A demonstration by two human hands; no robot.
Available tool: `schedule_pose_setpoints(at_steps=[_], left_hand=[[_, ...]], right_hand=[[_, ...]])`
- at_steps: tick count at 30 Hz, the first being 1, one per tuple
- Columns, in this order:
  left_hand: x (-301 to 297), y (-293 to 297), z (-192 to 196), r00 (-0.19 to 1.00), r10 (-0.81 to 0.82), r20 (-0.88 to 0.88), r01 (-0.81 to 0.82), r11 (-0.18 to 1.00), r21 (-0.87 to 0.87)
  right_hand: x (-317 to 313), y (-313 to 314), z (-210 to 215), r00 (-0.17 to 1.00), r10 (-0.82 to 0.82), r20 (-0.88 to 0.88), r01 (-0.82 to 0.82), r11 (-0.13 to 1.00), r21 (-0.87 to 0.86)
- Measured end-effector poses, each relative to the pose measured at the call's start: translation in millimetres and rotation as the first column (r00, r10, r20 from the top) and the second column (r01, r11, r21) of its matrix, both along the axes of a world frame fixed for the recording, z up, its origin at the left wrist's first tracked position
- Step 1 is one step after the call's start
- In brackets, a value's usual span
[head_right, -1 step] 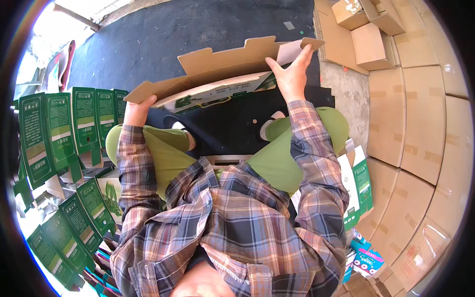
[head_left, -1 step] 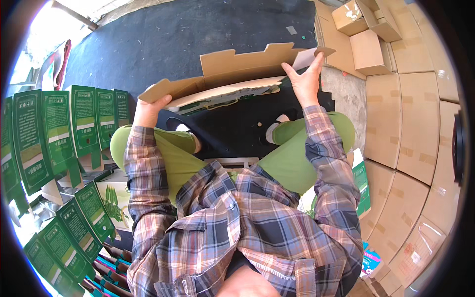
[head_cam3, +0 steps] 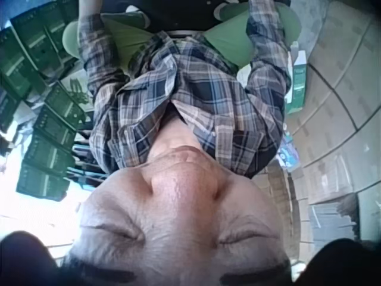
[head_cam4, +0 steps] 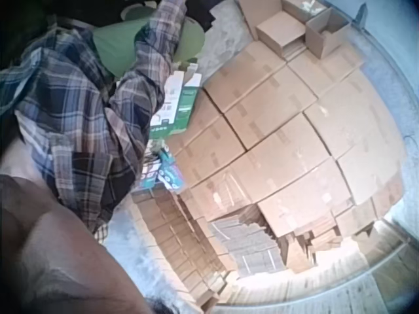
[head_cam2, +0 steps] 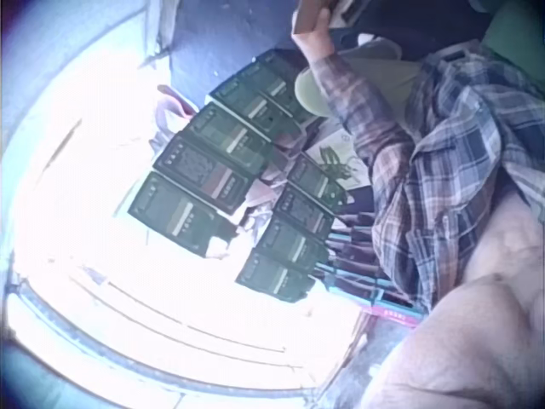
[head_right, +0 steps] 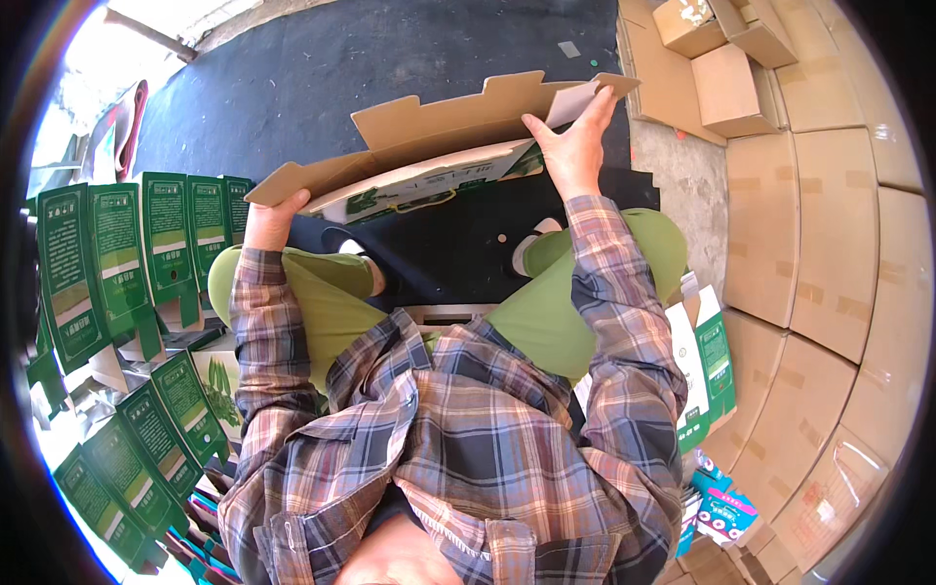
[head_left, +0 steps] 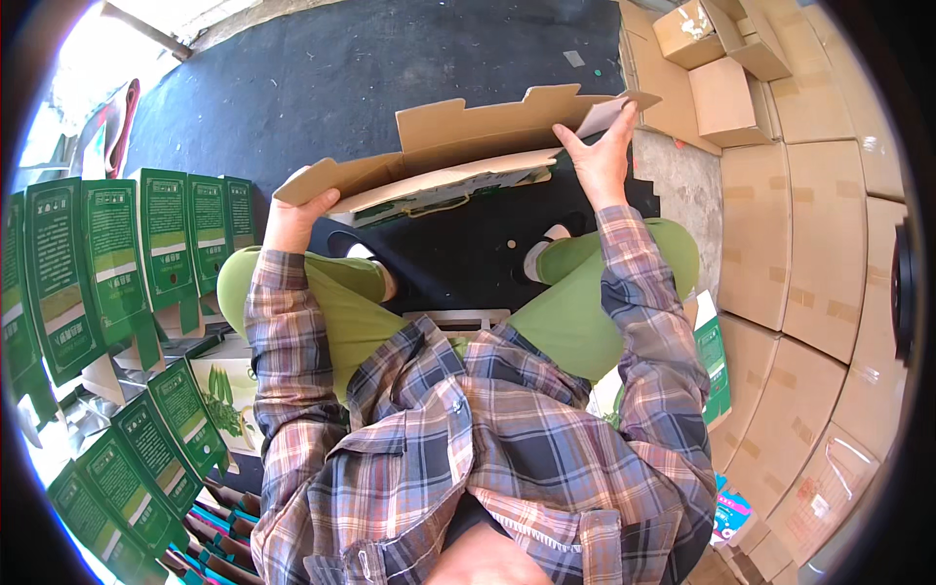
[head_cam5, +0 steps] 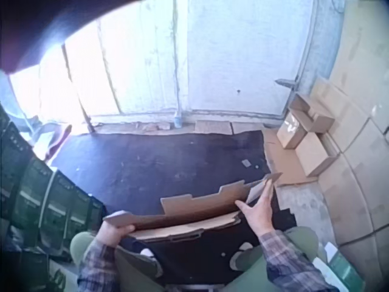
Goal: Folding and stacking cardboard product boxes for green radishes.
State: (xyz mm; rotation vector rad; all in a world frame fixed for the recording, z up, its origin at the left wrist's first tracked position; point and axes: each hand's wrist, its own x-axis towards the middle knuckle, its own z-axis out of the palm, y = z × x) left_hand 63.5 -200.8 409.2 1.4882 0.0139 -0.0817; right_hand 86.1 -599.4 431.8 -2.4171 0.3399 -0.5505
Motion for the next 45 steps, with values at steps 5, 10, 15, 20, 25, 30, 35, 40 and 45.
schedule_pose_setpoints(at_steps=[5, 10, 15, 20, 25, 30, 35, 40, 45], left_hand=[[-2.3, -12.1, 5.8, 0.997, -0.019, 0.071, 0.019, 1.0, 0.009], [4.2, -10.8, 11.0, 0.936, 0.28, 0.213, -0.274, 0.96, -0.059], [15.9, -1.5, -6.2, 0.781, 0.613, 0.118, -0.592, 0.787, -0.172], [19.9, 7.3, -10.7, 0.796, 0.604, -0.036, -0.601, 0.782, -0.166], [19.0, 6.2, 21.0, 0.691, 0.651, 0.315, -0.7, 0.711, 0.067], [25.4, -5.9, 48.3, 0.807, 0.135, 0.575, -0.56, -0.135, 0.818], [35.0, -13.5, 48.5, 0.837, -0.122, 0.534, -0.467, 0.351, 0.811], [26.7, -1.7, 49.2, 0.928, -0.159, 0.337, -0.16, 0.647, 0.745], [18.7, 1.9, 41.5, 0.921, -0.381, 0.083, 0.106, 0.45, 0.886]], right_hand=[[2.4, -8.9, -5.9, 0.999, -0.03, -0.022, 0.031, 0.998, 0.053], [-6.3, -9.8, 8.2, 0.955, 0.197, 0.222, -0.28, 0.849, 0.449], [-14.0, -1.4, -1.7, 0.9, 0.35, 0.259, -0.436, 0.718, 0.542], [-8.3, -9.9, -23.5, 0.944, 0.314, -0.099, -0.192, 0.769, 0.61], [-16.5, -9.3, -26.6, 0.943, 0.328, -0.055, -0.214, 0.727, 0.653], [-27.6, -1.2, -15.2, 0.934, 0.346, -0.092, -0.18, 0.676, 0.715], [-34.7, 1.0, -17.3, 0.944, 0.33, -0.03, -0.202, 0.646, 0.736], [-31.9, -9.2, -23.4, 0.943, 0.331, -0.035, -0.196, 0.639, 0.744], [-29.0, -17.3, -32.7, 0.925, 0.38, -0.015, -0.274, 0.693, 0.667]])
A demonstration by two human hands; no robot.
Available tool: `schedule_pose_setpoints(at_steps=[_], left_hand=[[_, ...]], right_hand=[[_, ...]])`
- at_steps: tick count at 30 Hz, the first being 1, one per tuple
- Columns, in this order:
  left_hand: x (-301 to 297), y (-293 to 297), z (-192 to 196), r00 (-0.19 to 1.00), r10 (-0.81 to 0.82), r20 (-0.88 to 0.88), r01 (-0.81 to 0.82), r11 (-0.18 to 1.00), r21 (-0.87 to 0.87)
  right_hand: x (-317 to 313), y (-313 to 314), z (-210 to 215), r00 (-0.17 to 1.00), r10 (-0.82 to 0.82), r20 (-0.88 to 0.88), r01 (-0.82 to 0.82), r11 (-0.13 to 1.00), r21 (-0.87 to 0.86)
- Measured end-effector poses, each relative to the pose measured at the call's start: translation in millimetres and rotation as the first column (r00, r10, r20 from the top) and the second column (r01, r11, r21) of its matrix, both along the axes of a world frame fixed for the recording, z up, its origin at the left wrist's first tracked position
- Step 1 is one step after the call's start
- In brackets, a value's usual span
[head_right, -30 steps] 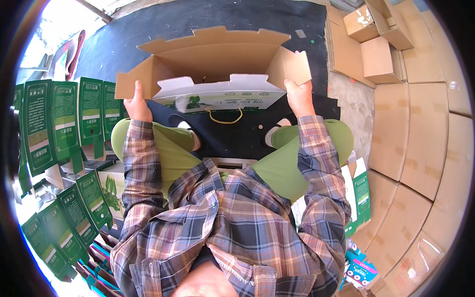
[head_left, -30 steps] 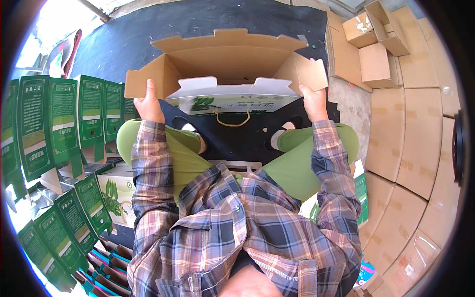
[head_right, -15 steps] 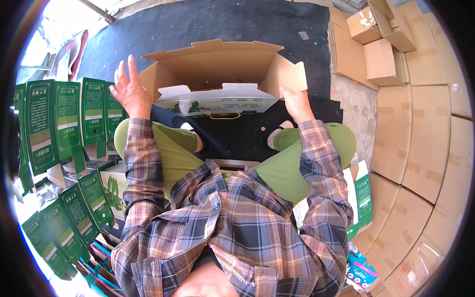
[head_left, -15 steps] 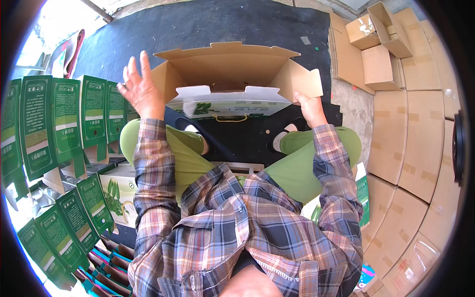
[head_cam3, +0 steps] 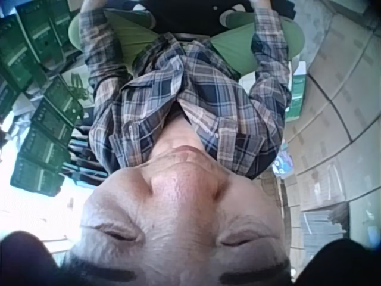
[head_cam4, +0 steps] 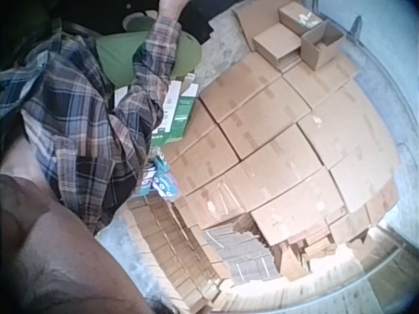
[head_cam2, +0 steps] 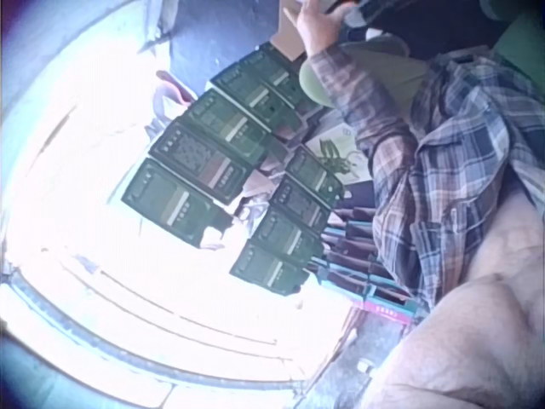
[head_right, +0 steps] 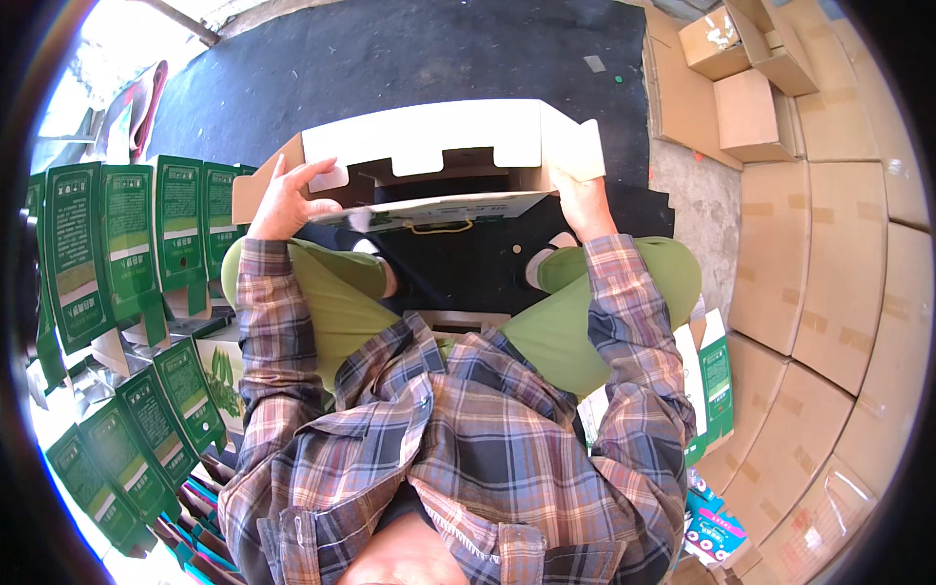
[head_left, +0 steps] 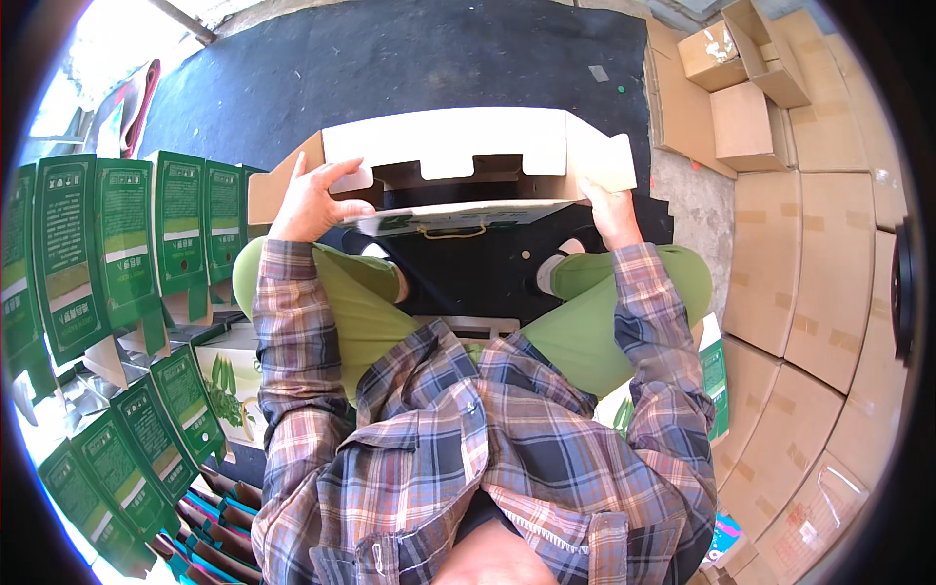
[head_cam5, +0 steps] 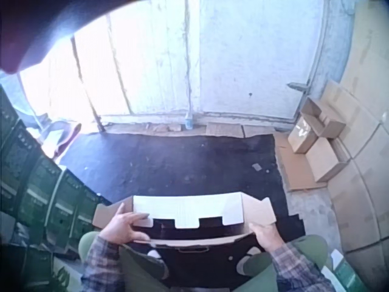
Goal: Folding and stacking cardboard product boxes for green radishes.
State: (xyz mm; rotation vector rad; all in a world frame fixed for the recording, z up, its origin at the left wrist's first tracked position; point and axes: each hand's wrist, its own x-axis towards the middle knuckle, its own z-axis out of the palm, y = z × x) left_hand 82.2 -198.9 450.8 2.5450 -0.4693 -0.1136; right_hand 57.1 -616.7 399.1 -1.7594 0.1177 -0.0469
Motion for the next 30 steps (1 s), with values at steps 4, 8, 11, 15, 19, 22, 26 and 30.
schedule_pose_setpoints(at_steps=[4, 8, 11, 15, 19, 22, 26, 30], left_hand=[[-6.9, 2.0, -6.9, 0.999, -0.028, -0.027, 0.029, 0.997, 0.068], [-7.0, -4.0, -8.3, 0.997, -0.051, 0.054, 0.045, 0.993, 0.111], [-11.3, -8.6, -3.8, 0.995, -0.026, 0.097, 0.012, 0.989, 0.149], [-14.9, -3.4, 12.0, 0.752, 0.185, 0.632, -0.139, 0.983, -0.121], [-30.4, 22.7, 5.7, 0.55, 0.598, 0.583, -0.279, 0.79, -0.546], [-35.0, 33.7, -18.6, 0.981, 0.195, 0.022, -0.072, 0.464, -0.883], [-40.2, 6.4, -18.6, 0.997, -0.054, 0.063, 0.075, 0.914, -0.398], [-33.2, -12.2, -30.7, 0.953, 0.188, 0.239, -0.144, 0.971, -0.191]], right_hand=[[-8.2, 38.3, 46.2, 0.976, 0.149, 0.161, -0.153, 0.988, 0.014], [3.7, 26.4, 46.1, 0.887, 0.461, 0.005, -0.446, 0.861, -0.243], [4.5, 33.1, 44.1, 0.876, 0.483, -0.014, -0.462, 0.829, -0.315], [3.1, 29.0, 41.8, 0.884, 0.467, -0.036, -0.444, 0.81, -0.384], [3.2, 32.0, 40.4, 0.882, 0.47, -0.025, -0.442, 0.809, -0.389], [5.5, 32.0, 38.3, 0.877, 0.48, -0.01, -0.445, 0.806, -0.39], [5.9, 30.7, 33.7, 0.881, 0.473, 0.023, -0.428, 0.816, -0.387], [8.3, 35.7, 33.1, 0.901, 0.431, 0.044, -0.393, 0.856, -0.336]])
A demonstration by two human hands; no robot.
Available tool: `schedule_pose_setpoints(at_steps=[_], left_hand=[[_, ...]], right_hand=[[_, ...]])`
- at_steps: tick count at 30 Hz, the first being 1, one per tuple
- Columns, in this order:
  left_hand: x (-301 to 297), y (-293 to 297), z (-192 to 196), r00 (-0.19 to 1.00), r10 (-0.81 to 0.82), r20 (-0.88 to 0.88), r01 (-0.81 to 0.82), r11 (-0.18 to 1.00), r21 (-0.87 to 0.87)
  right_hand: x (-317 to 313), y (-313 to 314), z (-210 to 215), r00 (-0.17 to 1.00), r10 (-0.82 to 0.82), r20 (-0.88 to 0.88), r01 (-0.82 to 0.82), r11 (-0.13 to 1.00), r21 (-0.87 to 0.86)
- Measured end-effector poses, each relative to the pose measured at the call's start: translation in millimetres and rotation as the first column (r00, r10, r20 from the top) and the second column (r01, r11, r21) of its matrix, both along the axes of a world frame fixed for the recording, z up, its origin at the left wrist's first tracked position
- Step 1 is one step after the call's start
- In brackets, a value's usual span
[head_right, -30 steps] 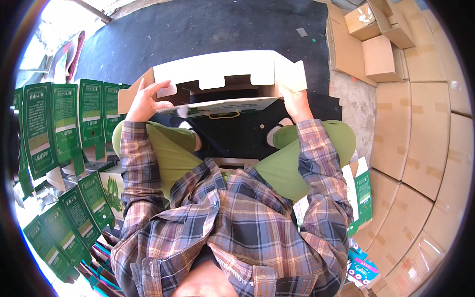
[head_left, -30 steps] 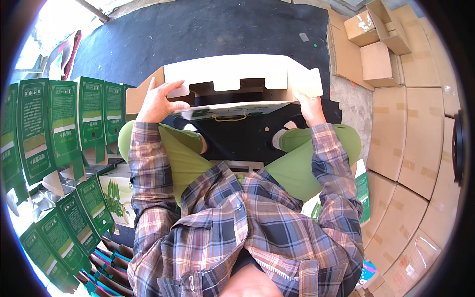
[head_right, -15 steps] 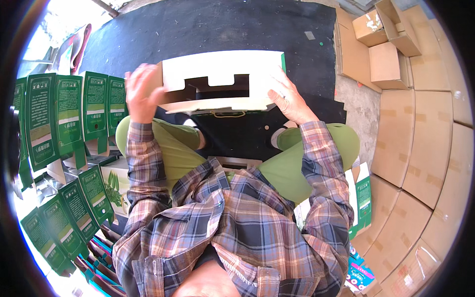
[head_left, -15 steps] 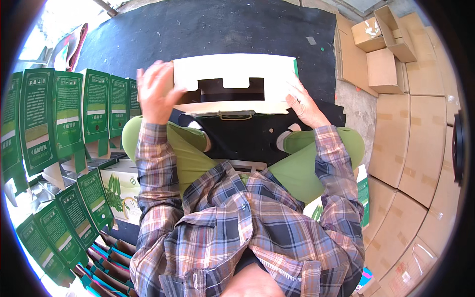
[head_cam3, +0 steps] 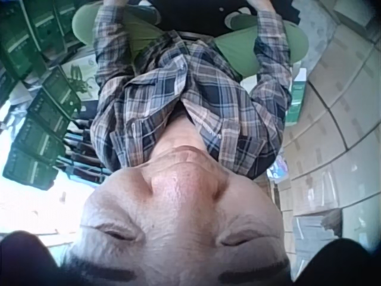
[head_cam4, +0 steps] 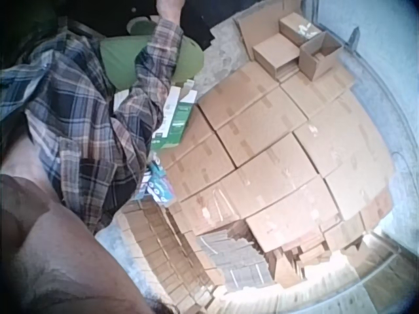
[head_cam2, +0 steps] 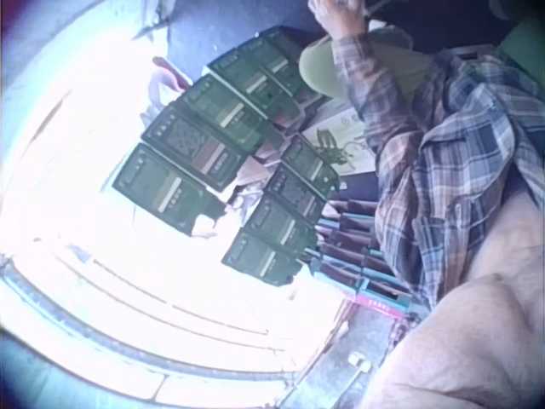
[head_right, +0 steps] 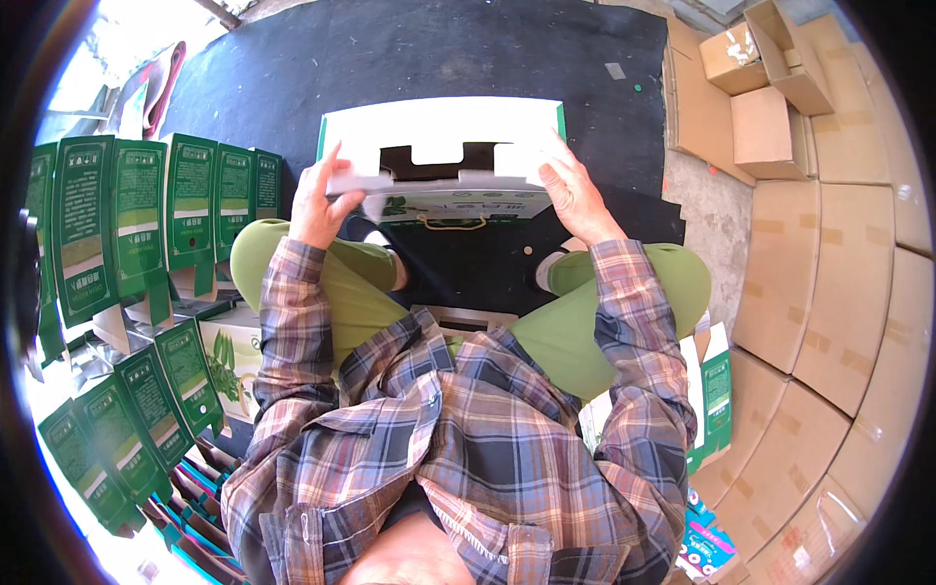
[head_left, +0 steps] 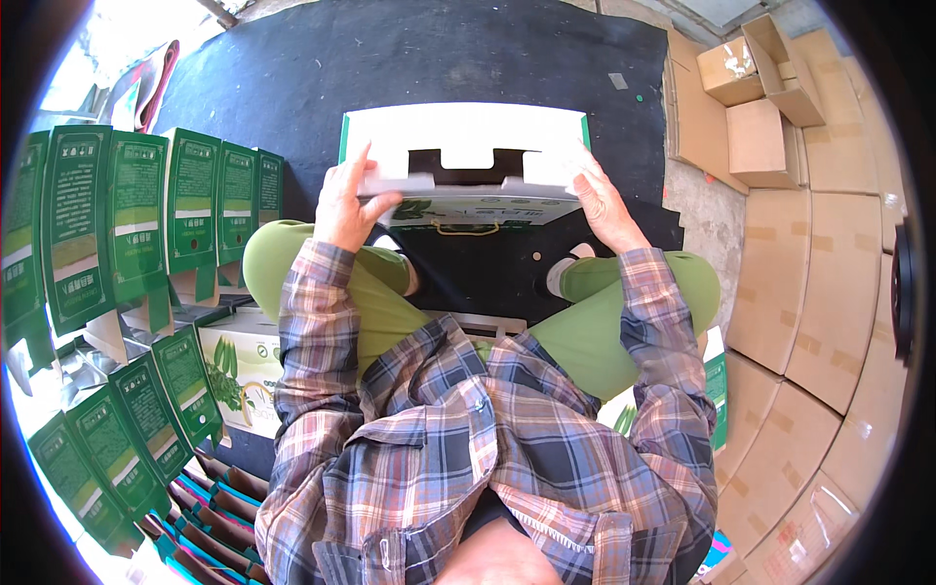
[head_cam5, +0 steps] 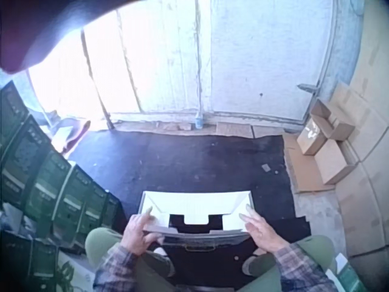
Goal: Folding and stacking cardboard product boxes for green radishes.
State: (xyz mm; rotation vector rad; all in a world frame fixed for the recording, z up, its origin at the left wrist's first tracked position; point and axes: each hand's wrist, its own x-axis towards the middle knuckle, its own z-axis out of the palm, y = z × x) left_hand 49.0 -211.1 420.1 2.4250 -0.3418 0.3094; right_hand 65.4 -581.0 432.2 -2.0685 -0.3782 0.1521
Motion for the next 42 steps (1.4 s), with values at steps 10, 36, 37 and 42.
schedule_pose_setpoints(at_steps=[10, 36, 37, 42], left_hand=[[5.3, -24.1, -3.4, 0.989, 0.037, 0.14, -0.096, 0.89, 0.446], [2.4, -19.3, 13.2, 0.999, 0.048, 0.008, -0.048, 0.97, 0.238], [11.2, -3.5, -1.3, 0.986, 0.133, 0.1, -0.142, 0.985, 0.095], [44.1, 12.3, 1.5, 0.751, 0.369, -0.547, -0.639, 0.616, -0.461]], right_hand=[[-16.1, 21.7, 14.4, 0.961, -0.015, 0.275, 0.149, 0.867, -0.475], [-12.1, 0.6, -8.1, 0.913, -0.2, 0.355, 0.294, 0.927, -0.234], [-2.6, -7.9, -14.2, 0.913, -0.252, 0.32, 0.309, 0.94, -0.144], [13.0, -37.0, -31.2, 0.689, -0.41, -0.597, 0.526, 0.85, 0.024]])
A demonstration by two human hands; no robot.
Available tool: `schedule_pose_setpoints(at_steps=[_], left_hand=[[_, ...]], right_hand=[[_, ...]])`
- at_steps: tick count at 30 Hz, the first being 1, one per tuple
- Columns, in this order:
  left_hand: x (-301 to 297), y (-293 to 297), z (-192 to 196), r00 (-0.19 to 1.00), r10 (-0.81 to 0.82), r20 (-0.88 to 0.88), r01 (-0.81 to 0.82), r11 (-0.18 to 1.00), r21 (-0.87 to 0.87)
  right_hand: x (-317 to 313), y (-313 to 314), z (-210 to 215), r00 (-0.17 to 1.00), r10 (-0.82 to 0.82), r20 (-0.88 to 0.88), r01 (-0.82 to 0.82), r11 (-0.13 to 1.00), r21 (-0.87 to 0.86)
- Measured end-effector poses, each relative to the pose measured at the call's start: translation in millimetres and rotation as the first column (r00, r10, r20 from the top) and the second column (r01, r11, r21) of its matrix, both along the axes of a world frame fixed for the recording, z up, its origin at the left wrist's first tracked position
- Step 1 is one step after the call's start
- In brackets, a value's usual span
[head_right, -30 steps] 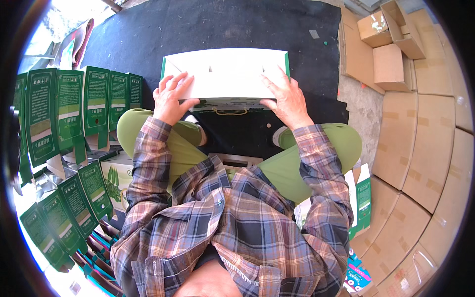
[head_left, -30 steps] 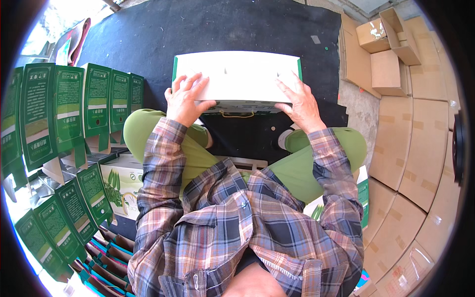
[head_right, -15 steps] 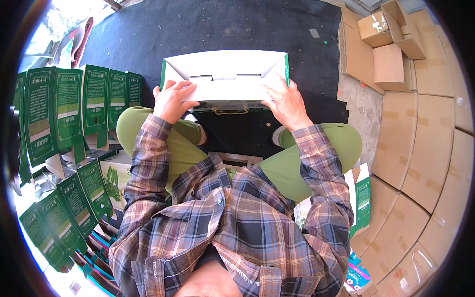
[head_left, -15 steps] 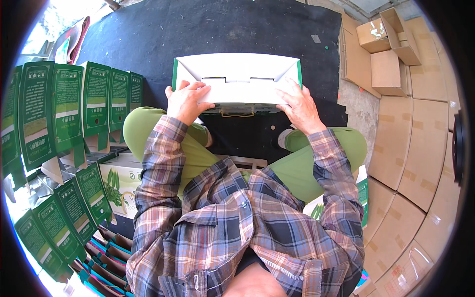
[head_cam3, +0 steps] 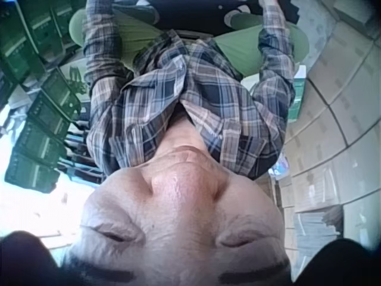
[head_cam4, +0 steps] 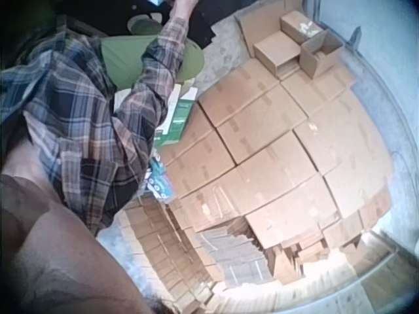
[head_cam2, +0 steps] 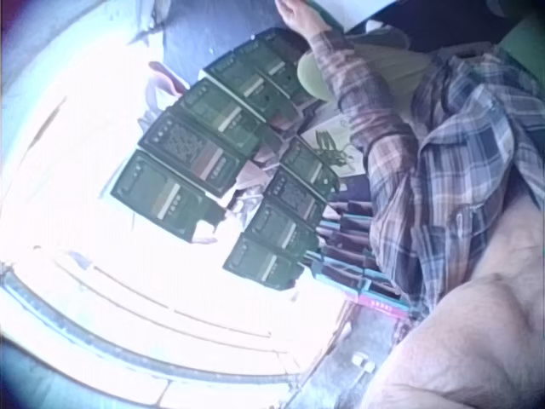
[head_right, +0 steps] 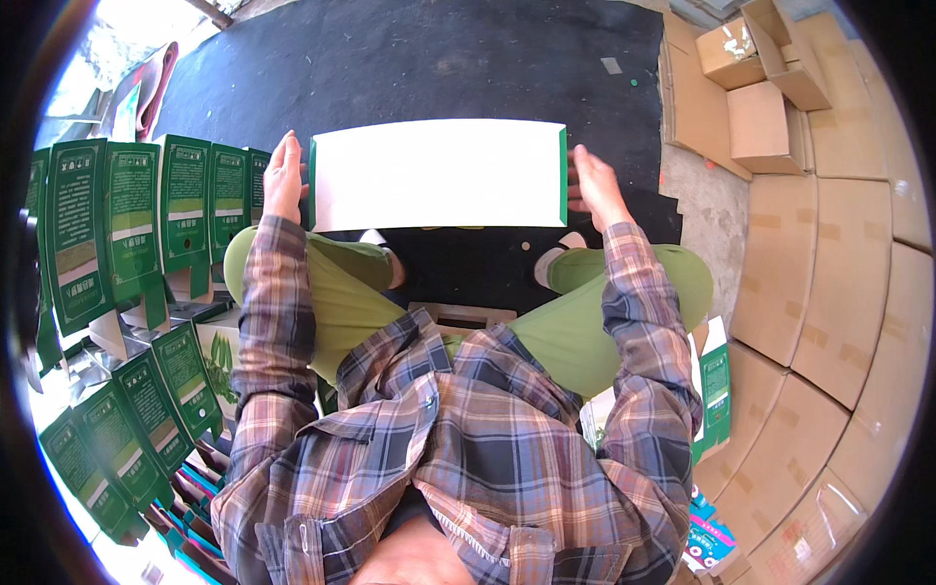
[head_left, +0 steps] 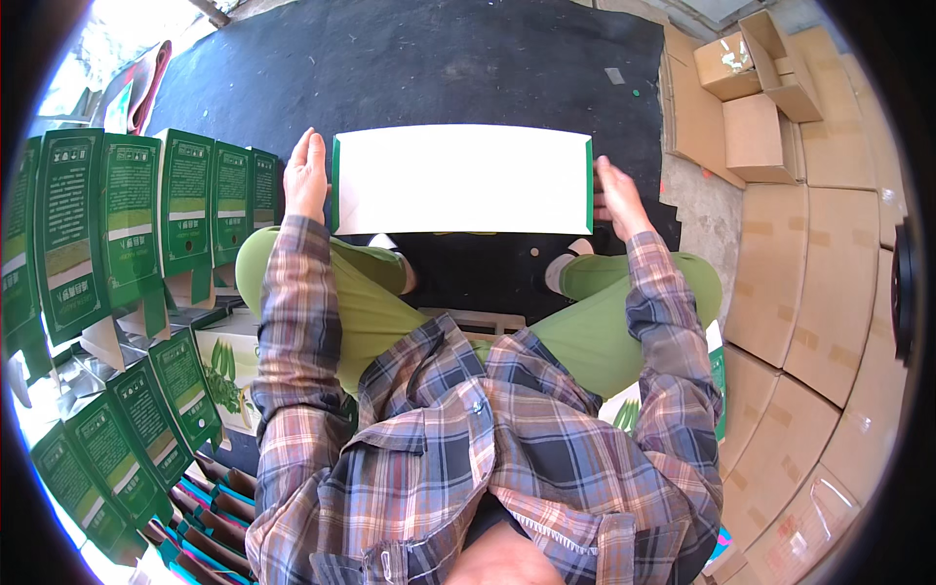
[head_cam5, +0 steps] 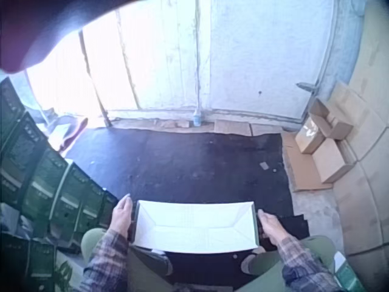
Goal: Folding and stacking cardboard product boxes for green radishes.
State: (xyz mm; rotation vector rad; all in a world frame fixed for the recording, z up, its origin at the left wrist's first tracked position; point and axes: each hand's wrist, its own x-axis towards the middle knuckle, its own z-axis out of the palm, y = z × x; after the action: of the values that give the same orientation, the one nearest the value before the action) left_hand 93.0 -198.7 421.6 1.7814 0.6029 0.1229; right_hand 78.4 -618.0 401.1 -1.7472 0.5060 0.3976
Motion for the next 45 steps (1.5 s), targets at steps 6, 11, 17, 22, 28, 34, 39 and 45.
schedule_pose_setpoints(at_steps=[6, 11, 17, 22, 28, 34, 39, 45], left_hand=[[21.9, 8.4, -51.1, 0.979, -0.138, -0.152, 0.017, 0.793, -0.609], [11.4, 19.5, -29.7, 0.96, -0.246, 0.131, 0.262, 0.635, -0.727], [5.8, 4.5, -22.4, 0.994, -0.09, 0.061, 0.109, 0.832, -0.544], [6.3, 10.7, -47.6, 0.96, -0.235, -0.153, 0.133, 0.861, -0.49], [4.5, 9.0, -50.2, 0.946, -0.233, -0.225, 0.108, 0.882, -0.459], [4.0, 3.6, -53.8, 0.811, -0.391, -0.435, 0.259, 0.907, -0.332], [6.5, 6.2, -56.0, 0.891, -0.397, -0.219, 0.322, 0.894, -0.311], [9.7, -6.3, -53.6, 0.852, -0.523, -0.024, 0.487, 0.808, -0.333]], right_hand=[[-2.2, 4.1, -22.7, 0.98, 0.037, -0.195, -0.009, 0.99, 0.139], [-2.0, -5.2, -5.5, 0.998, -0.063, 0.018, 0.057, 0.968, 0.246], [7.6, -19.2, -3.0, 0.927, -0.291, 0.236, 0.196, 0.914, 0.356], [3.5, 0.4, 6.9, 0.986, -0.162, 0.049, 0.143, 0.95, 0.277], [-0.1, -6.9, -12.4, 0.993, -0.111, 0.027, 0.096, 0.939, 0.331], [2.6, -15.2, -25.1, 0.997, -0.066, -0.031, 0.072, 0.956, 0.283], [-0.4, -14.4, -9.9, 0.999, -0.014, -0.04, 0.017, 0.998, 0.065], [7.3, -31.6, -14.5, 0.987, -0.002, 0.161, -0.024, 0.988, 0.155]])
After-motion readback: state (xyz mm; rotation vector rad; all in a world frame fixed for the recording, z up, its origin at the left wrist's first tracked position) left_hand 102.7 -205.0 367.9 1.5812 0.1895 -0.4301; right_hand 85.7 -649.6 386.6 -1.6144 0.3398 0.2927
